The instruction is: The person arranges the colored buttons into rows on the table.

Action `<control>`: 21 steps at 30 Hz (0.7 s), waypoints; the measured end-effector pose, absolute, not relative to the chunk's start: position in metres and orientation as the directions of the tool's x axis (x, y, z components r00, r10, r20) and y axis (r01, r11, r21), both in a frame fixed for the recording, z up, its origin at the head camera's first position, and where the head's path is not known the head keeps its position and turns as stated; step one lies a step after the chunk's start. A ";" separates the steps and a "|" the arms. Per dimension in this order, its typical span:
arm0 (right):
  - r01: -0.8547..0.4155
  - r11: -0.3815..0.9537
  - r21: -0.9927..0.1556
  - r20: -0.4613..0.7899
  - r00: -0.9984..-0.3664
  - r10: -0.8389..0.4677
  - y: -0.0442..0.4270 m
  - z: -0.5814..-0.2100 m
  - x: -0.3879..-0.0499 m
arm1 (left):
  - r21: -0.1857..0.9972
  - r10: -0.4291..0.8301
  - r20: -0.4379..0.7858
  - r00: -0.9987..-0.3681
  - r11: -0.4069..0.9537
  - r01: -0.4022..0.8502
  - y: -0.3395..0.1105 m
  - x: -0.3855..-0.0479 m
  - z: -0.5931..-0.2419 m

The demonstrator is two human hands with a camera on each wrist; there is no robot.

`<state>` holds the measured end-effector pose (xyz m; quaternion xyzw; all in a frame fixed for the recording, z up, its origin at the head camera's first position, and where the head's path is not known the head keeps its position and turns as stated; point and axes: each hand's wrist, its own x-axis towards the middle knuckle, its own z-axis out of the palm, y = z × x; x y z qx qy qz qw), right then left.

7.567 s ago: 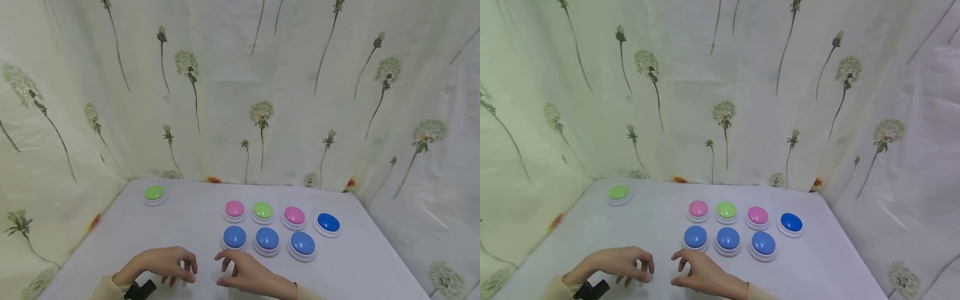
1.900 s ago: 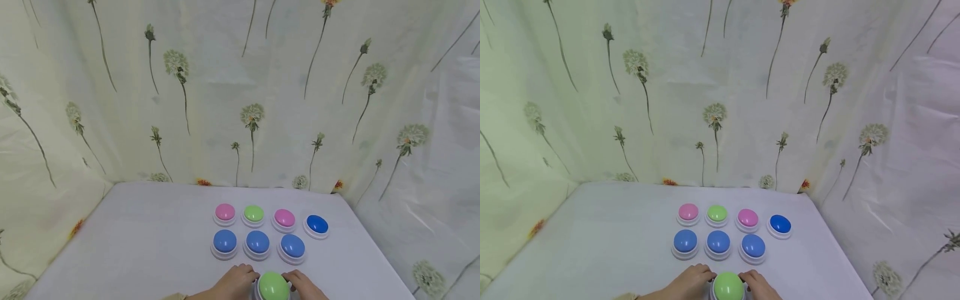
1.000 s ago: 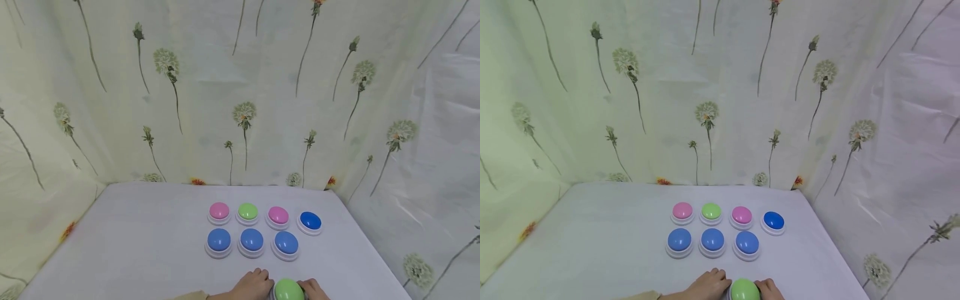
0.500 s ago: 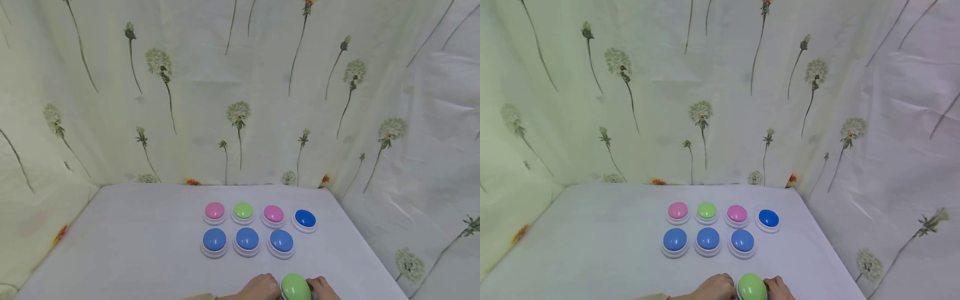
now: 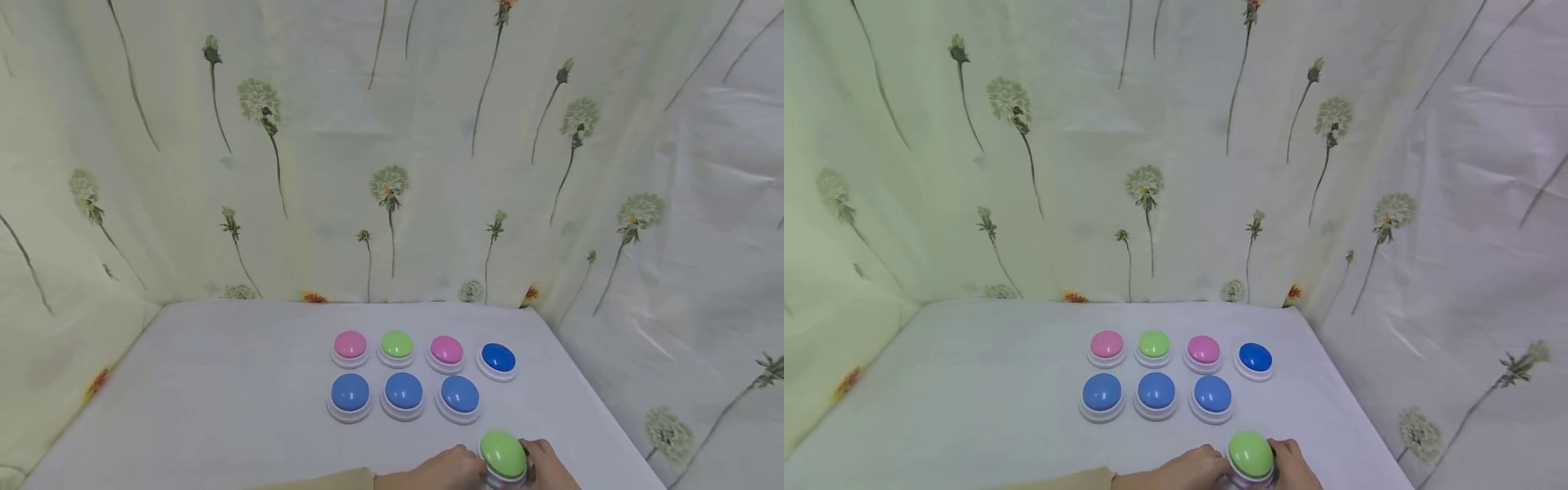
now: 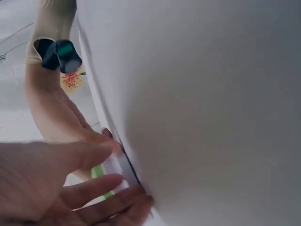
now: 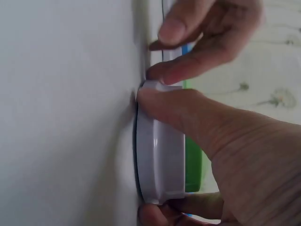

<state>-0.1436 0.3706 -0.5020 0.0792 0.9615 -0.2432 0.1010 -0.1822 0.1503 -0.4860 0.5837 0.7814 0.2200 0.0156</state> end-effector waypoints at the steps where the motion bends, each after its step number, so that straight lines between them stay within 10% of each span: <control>1: 0.210 0.858 -0.468 -0.234 -0.966 0.109 0.374 -0.499 -0.146 | 0.356 0.927 0.199 -0.318 0.234 0.905 0.154 -0.183 -0.485; 14: 0.144 0.876 -0.460 0.001 -0.987 0.162 0.397 -0.493 -0.184 | 0.211 0.847 -0.013 -0.531 0.522 0.827 0.191 -0.203 -0.489; 21: 0.129 0.877 -0.463 0.042 -0.985 0.167 0.400 -0.492 -0.198 | 0.200 0.861 -0.053 -0.505 0.505 0.840 0.194 -0.215 -0.486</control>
